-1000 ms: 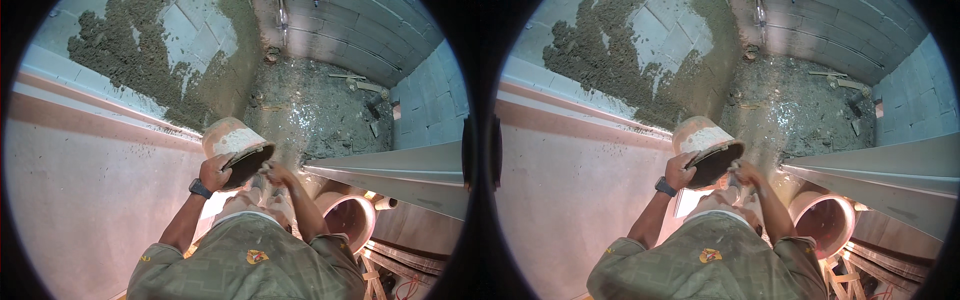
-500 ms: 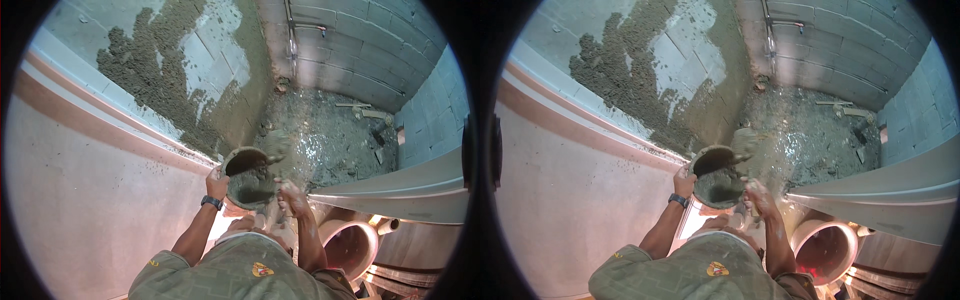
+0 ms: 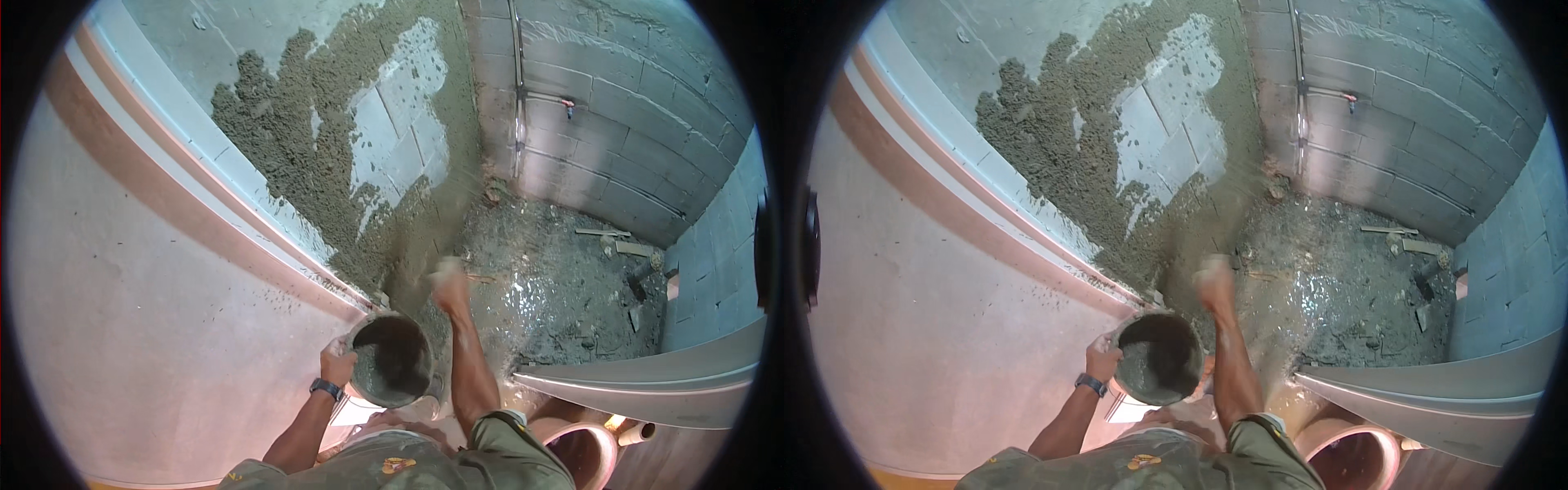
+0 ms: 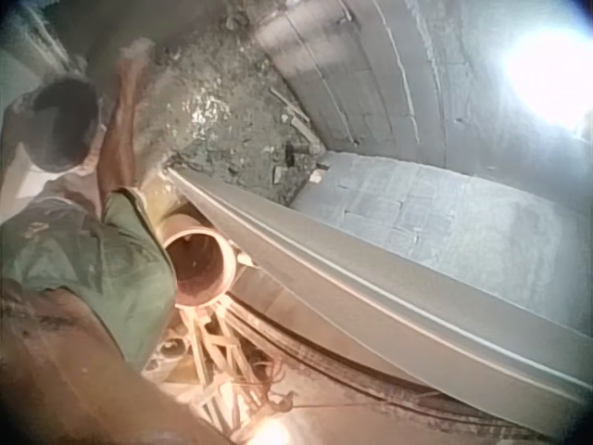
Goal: Applying wet mortar to a concrete block wall using a bucket and trowel.
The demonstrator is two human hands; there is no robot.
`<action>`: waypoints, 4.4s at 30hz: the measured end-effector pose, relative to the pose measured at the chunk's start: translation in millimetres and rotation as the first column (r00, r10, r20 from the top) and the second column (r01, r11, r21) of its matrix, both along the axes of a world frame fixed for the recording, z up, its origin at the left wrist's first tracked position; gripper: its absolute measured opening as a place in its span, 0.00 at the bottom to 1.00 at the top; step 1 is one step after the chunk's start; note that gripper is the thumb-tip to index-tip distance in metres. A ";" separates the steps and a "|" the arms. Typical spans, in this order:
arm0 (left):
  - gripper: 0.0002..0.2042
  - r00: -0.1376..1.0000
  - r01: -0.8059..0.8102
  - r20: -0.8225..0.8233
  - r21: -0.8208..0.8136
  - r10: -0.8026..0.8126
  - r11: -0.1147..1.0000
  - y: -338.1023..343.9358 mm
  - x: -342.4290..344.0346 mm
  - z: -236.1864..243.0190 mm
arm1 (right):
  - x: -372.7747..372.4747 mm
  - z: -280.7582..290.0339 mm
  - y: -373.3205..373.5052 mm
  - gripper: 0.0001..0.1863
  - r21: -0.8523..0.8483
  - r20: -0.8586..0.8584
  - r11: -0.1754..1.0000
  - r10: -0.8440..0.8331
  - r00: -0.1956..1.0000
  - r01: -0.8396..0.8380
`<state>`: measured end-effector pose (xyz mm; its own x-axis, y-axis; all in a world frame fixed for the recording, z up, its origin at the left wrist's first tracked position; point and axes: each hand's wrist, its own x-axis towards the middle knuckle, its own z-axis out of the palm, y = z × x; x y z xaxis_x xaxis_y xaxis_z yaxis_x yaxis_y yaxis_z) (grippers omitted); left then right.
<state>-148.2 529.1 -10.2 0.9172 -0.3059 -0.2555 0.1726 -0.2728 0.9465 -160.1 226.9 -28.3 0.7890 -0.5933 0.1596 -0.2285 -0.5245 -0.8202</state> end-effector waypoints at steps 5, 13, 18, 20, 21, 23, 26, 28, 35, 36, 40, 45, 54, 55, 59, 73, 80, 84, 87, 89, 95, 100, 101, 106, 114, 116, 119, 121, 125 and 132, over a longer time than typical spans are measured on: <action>0.23 1.000 0.003 0.030 0.118 -0.007 0.993 -0.2 15.1 8.4 | -58.5 -26.1 100.9 0.24 0.541 0.232 0.811 0.111 0.966 -0.223; 0.23 0.837 0.141 0.464 0.326 -0.288 0.935 -45.1 -0.8 33.4 | -234.7 -34.2 42.3 0.27 0.347 -0.332 0.906 0.361 0.871 -0.243; 0.22 0.822 0.247 0.432 0.318 -0.372 0.915 -67.4 -14.6 50.2 | -257.3 8.1 -2.6 0.21 0.032 -0.330 0.917 0.384 0.862 -0.397; 0.22 0.779 0.247 0.502 0.307 -0.377 0.919 -73.2 -15.7 54.5 | -261.0 26.5 -15.8 0.20 -0.082 -0.226 0.917 0.364 0.904 -0.390; 0.22 0.781 0.230 0.507 0.306 -0.363 0.924 -74.4 -15.4 54.8 | -264.0 34.0 -18.9 0.18 0.338 -0.168 0.891 0.373 0.912 -0.302; 0.21 0.904 0.224 0.345 0.115 -0.250 0.968 -73.0 -12.7 49.1 | -259.1 41.0 -19.3 0.15 0.837 -0.055 0.542 0.217 0.975 -0.074; 0.21 0.957 0.175 0.223 0.064 -0.185 0.982 -56.8 -7.6 26.3 | -229.7 33.5 -9.0 0.15 0.933 0.173 0.340 -0.137 0.975 -0.117; 0.21 0.994 0.104 0.030 -0.065 -0.103 0.992 -45.5 -10.7 1.6 | -191.9 20.6 -2.3 0.17 0.842 0.036 0.534 -0.193 0.981 0.074; 0.26 0.995 0.099 -0.017 0.097 -0.098 0.990 -13.1 -25.2 -60.0 | -2.0 -28.6 28.1 0.15 0.890 0.137 0.453 -0.360 0.923 0.045; 0.26 0.995 0.097 -0.052 0.154 -0.090 0.983 -3.4 -23.8 -61.9 | 26.9 -35.5 28.3 0.15 0.882 0.137 0.466 -0.396 0.908 0.070; 0.27 0.989 0.073 -0.135 0.119 -0.056 0.990 23.0 -5.8 -73.1 | 128.4 -52.8 11.5 0.16 0.896 0.033 0.436 -0.251 0.968 0.082; 0.27 0.983 0.019 -0.184 0.123 0.003 0.992 43.3 9.9 -81.4 | 190.8 -41.3 -14.8 0.16 0.989 0.024 0.148 -0.141 0.990 -0.002; 0.31 0.991 0.133 -0.003 -0.149 -0.135 0.980 21.6 37.7 -90.3 | 186.1 -15.6 -13.6 0.15 0.999 -0.045 -0.019 -0.116 0.992 0.043; 0.30 0.981 0.178 0.088 -0.046 -0.173 0.983 19.9 39.9 -90.2 | 184.1 -13.8 -12.0 0.15 0.995 0.092 -0.024 -0.014 0.996 -0.093; 0.33 0.979 0.203 -0.018 -0.029 -0.204 0.979 4.2 46.3 -89.8 | 178.6 -5.6 -12.9 0.14 0.996 0.086 0.034 -0.198 0.976 -0.081; 0.30 0.958 0.279 -0.064 0.015 -0.278 0.960 -11.8 35.5 -96.4 | 165.3 -10.3 -18.9 0.16 1.000 -0.022 -0.026 -0.288 0.957 0.015; 0.25 0.982 0.183 -0.049 -0.011 -0.184 0.983 -23.7 29.6 -106.3 | 154.9 -9.0 -14.4 0.17 0.979 0.064 0.193 0.044 0.997 -0.071; 0.24 0.976 0.216 0.038 -0.010 -0.216 0.976 -28.3 24.7 -92.9 | 117.7 -27.1 -16.3 0.18 0.952 0.062 0.303 -0.026 0.998 -0.052; 0.29 0.952 0.290 0.071 0.109 -0.298 0.951 -30.3 24.7 -77.7 | 41.6 -39.9 -13.2 0.13 0.458 0.277 0.887 -0.199 0.940 0.052; 0.29 0.961 0.266 0.065 0.041 -0.268 0.963 -34.7 24.5 -67.4 | -39.8 -42.8 -2.4 0.13 0.801 0.051 0.592 -0.207 0.977 0.084; 0.24 0.922 0.231 0.281 0.149 -0.265 0.962 -61.8 15.7 -31.7 | -226.1 -23.9 24.3 0.19 0.611 -0.559 0.786 0.348 0.753 0.090; 0.21 0.817 0.319 0.355 0.378 -0.455 0.869 -87.7 -3.8 14.6 | -244.0 2.5 11.3 0.17 0.023 -0.633 0.951 0.252 0.732 -0.308; 0.21 0.752 0.366 0.447 0.329 -0.485 0.870 -93.9 -9.3 24.4 | -237.8 4.7 7.6 0.14 -0.017 -0.626 0.961 0.206 0.752 -0.277; 0.21 0.624 0.412 0.535 0.393 -0.569 0.822 -114.9 -39.7 61.9 | -196.7 -5.8 -1.5 0.11 -0.225 -0.629 0.938 0.068 0.775 -0.265; 0.23 0.721 0.291 0.582 0.240 -0.377 0.926 -119.4 -48.7 40.5 | -228.1 -14.8 16.3 0.12 0.855 -0.216 0.512 0.492 0.843 -0.080; 0.22 0.786 0.244 0.549 0.148 -0.285 0.958 -114.9 -35.3 26.6 | -251.6 -5.2 16.1 0.13 0.921 -0.090 0.378 0.447 0.890 -0.096; 0.21 0.969 0.120 0.230 -0.097 -0.095 0.988 -110.4 -19.0 1.8 | -262.3 11.9 14.2 0.16 0.959 -0.015 0.272 0.342 0.939 -0.083; 0.21 0.985 0.082 0.161 -0.076 -0.069 0.994 -107.3 -16.4 -13.6 | -256.5 27.4 12.6 0.20 0.967 0.034 0.232 0.293 0.956 -0.106; 0.23 0.998 -0.017 0.058 -0.008 0.018 1.000 -92.0 -18.4 -31.3 | -242.2 68.8 14.2 0.22 0.994 0.075 0.080 0.062 0.995 -0.080; 0.23 0.997 -0.067 -0.027 0.001 0.067 0.998 -41.0 -21.0 -22.4 | -212.6 90.7 -2.5 0.29 0.924 0.330 0.353 -0.553 0.765 -0.143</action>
